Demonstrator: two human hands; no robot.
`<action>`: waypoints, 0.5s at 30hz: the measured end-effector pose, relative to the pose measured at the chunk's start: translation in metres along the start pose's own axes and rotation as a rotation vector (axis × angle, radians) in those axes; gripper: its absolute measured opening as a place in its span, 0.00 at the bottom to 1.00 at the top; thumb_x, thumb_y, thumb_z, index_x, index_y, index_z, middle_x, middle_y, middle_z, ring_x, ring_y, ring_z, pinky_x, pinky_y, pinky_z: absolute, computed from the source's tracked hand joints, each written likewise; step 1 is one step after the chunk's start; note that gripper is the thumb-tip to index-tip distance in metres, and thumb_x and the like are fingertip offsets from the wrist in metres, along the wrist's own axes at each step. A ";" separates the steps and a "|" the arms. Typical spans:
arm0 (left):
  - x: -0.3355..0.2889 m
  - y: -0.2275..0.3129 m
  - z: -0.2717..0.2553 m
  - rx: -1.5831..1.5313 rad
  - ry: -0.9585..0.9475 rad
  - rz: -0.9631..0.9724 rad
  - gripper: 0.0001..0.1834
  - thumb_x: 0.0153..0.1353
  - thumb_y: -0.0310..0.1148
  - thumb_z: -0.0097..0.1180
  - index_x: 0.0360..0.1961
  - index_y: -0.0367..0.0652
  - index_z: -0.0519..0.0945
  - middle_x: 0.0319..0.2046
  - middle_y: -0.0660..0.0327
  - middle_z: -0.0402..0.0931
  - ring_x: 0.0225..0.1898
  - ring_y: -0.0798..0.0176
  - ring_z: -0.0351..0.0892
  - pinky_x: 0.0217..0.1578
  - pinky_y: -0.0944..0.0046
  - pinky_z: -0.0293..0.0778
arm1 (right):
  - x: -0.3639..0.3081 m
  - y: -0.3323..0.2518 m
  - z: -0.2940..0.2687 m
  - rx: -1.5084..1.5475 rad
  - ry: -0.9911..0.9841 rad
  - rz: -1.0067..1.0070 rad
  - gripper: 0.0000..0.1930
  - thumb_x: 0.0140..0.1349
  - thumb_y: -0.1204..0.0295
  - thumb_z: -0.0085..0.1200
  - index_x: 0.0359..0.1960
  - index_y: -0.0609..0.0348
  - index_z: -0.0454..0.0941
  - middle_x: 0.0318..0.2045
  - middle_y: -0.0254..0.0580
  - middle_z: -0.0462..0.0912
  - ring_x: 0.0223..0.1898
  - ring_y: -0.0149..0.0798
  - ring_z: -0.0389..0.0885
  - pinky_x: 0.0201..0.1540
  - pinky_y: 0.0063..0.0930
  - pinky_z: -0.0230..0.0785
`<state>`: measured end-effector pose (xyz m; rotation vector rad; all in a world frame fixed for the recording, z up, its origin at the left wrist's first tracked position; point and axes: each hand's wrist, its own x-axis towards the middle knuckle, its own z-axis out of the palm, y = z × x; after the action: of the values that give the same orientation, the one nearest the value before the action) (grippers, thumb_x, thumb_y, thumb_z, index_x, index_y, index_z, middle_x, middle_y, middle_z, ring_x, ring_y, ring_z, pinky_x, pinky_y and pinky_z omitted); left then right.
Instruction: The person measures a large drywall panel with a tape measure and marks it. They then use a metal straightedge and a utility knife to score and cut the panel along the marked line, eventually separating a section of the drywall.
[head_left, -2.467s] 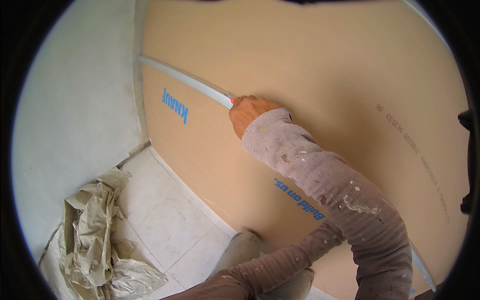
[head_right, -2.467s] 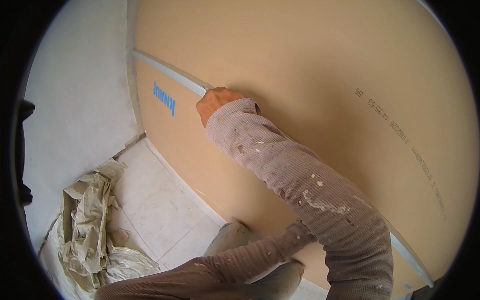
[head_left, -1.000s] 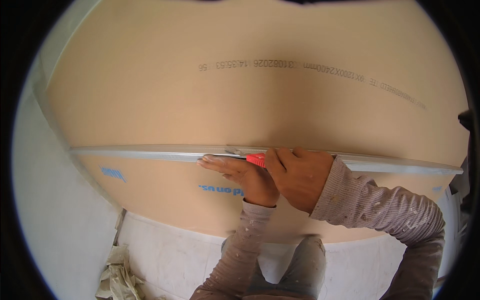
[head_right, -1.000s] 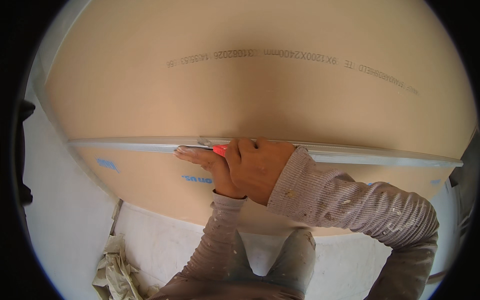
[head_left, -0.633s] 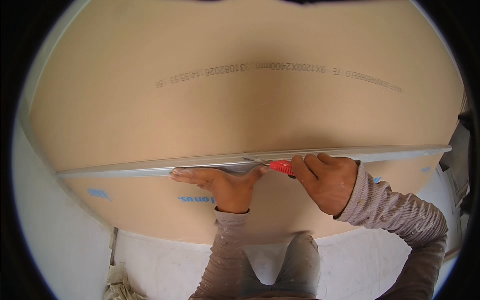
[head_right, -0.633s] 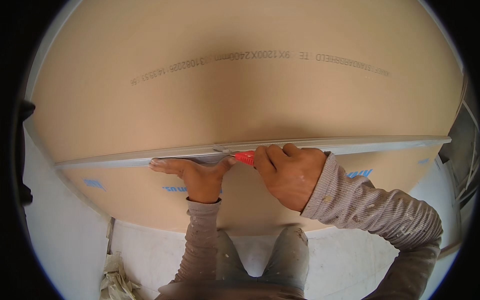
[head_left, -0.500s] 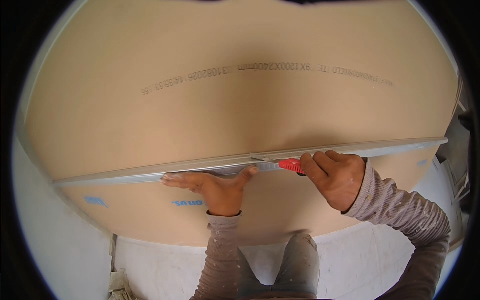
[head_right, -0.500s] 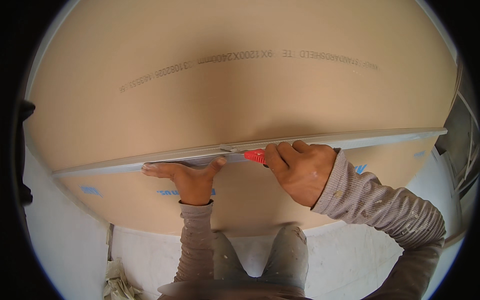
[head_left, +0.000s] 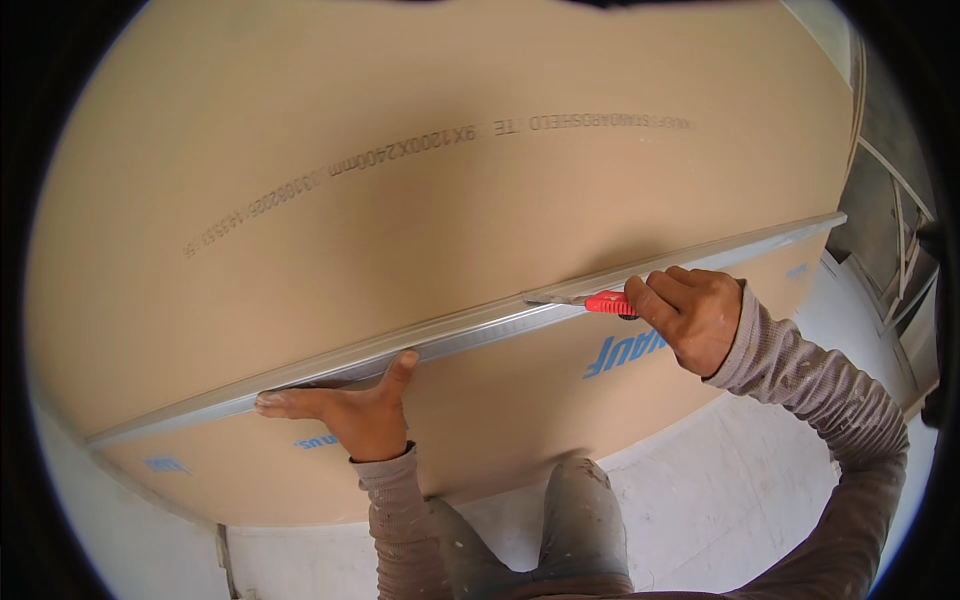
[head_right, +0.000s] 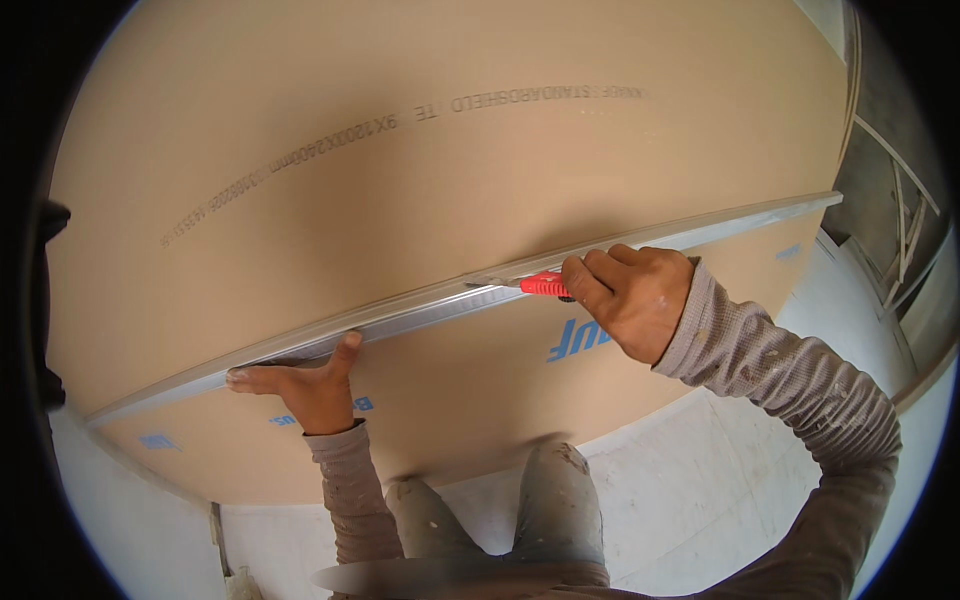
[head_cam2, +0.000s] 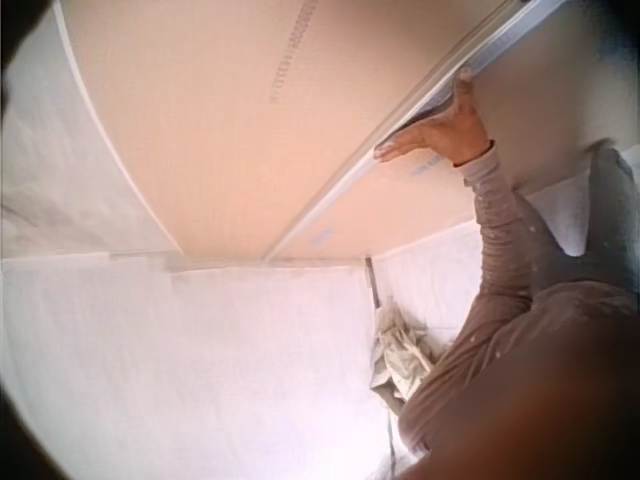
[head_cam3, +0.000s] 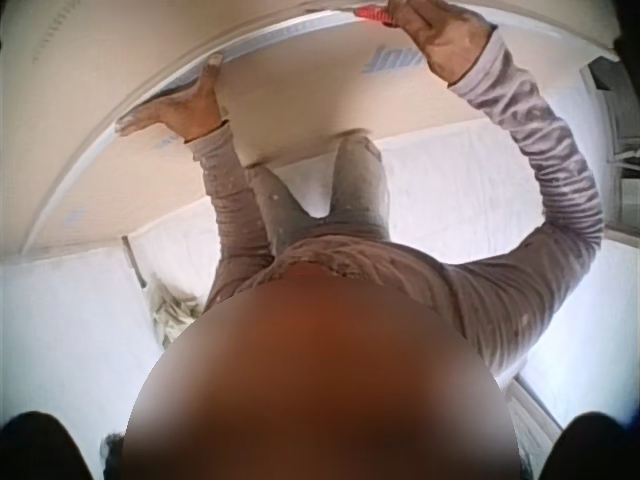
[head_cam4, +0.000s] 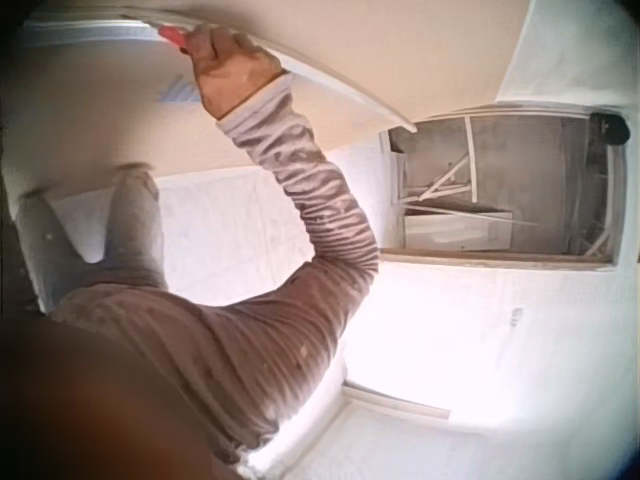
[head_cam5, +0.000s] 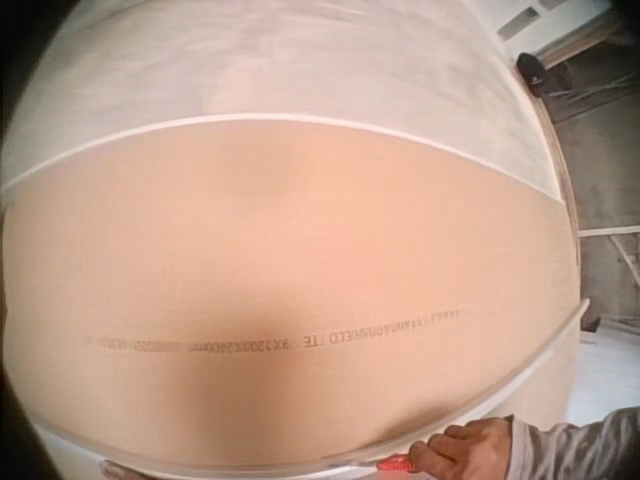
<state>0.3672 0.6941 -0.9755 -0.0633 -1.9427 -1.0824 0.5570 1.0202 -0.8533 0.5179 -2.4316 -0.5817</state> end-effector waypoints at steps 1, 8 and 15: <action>0.001 0.000 0.000 0.001 0.011 0.005 0.98 0.29 0.68 0.84 0.72 0.22 0.17 0.73 0.22 0.12 0.77 0.27 0.08 0.74 0.29 0.23 | -0.006 0.004 0.000 0.000 -0.005 0.015 0.20 0.58 0.74 0.60 0.51 0.73 0.79 0.35 0.49 0.84 0.33 0.45 0.86 0.34 0.34 0.83; 0.030 0.000 -0.007 0.036 0.036 -0.009 0.97 0.30 0.70 0.82 0.72 0.20 0.19 0.75 0.24 0.14 0.78 0.29 0.08 0.74 0.30 0.23 | -0.029 0.046 0.007 -0.013 -0.032 0.110 0.20 0.57 0.78 0.58 0.52 0.72 0.78 0.37 0.51 0.84 0.38 0.49 0.87 0.40 0.37 0.84; 0.044 -0.012 -0.004 -0.008 0.052 0.034 0.95 0.34 0.69 0.81 0.72 0.23 0.17 0.75 0.28 0.10 0.77 0.30 0.05 0.74 0.31 0.19 | -0.039 0.072 0.011 0.008 -0.113 0.224 0.22 0.52 0.83 0.59 0.52 0.68 0.76 0.40 0.50 0.84 0.41 0.51 0.87 0.43 0.40 0.84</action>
<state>0.3385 0.6687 -0.9507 -0.0721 -1.8849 -1.0591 0.5636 1.1022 -0.8420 0.2157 -2.5552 -0.5186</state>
